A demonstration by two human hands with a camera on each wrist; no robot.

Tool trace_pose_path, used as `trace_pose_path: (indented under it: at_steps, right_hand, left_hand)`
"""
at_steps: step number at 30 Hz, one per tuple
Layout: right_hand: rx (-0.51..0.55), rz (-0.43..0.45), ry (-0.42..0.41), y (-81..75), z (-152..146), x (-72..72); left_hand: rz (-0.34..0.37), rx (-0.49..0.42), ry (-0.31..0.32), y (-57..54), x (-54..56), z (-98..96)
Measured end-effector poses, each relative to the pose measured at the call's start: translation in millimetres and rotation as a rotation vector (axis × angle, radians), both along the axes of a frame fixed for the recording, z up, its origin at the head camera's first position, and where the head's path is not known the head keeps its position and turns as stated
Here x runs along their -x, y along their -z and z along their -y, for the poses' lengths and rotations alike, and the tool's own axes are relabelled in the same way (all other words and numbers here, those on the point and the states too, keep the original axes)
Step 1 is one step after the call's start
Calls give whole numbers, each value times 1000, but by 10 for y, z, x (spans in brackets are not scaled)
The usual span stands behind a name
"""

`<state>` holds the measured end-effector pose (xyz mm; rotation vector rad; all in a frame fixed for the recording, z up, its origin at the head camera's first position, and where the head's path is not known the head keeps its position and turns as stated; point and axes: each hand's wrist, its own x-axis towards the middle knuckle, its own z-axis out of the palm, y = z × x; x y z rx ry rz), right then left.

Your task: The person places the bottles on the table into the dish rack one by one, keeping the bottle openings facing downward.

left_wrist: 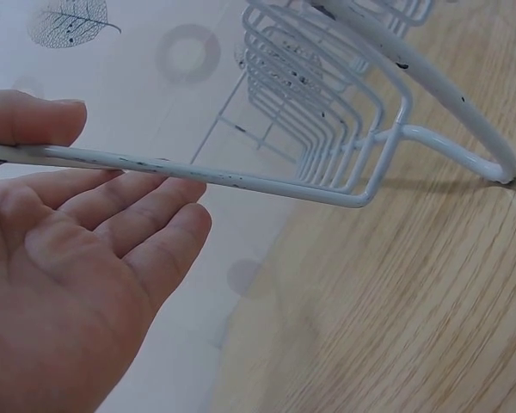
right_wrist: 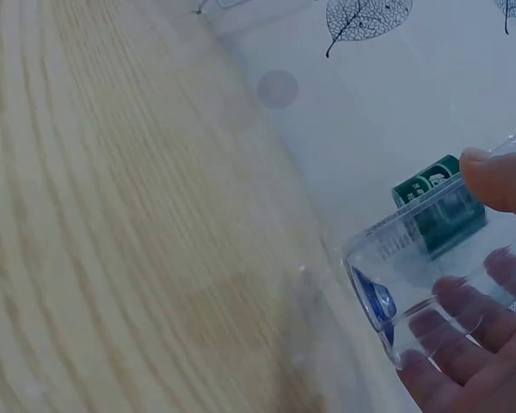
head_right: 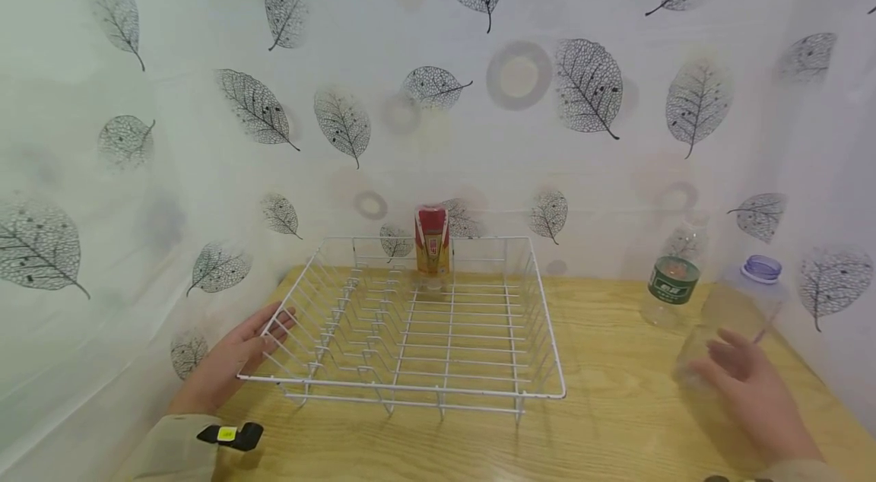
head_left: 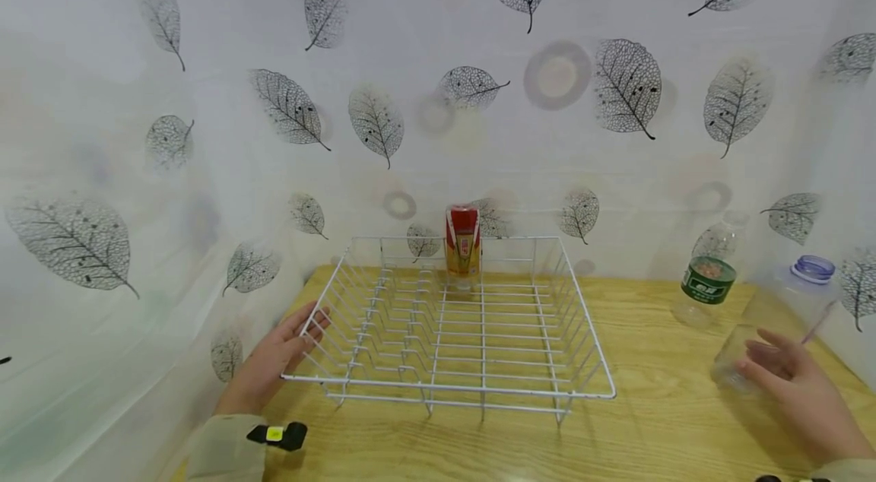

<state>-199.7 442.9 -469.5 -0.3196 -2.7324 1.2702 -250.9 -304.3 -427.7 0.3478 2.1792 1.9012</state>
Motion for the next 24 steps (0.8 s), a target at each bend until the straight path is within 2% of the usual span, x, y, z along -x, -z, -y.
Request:
trace_pose_path:
  at_steps: [6, 9, 20, 24]
  right_hand:
    - [-67, -76, -89, -182, 209, 2]
    - [-54, -83, -131, -256, 322, 9]
    - [-60, -93, -266, -566, 787, 56]
    - [-95, -116, -306, -705, 986, 64]
  left_hand:
    - [-9, -12, 4, 0, -2, 3]
    - [-12, -6, 8, -9, 6, 5]
    - [-22, 122, -69, -46, 14, 2]
    - [-49, 228, -109, -103, -27, 11]
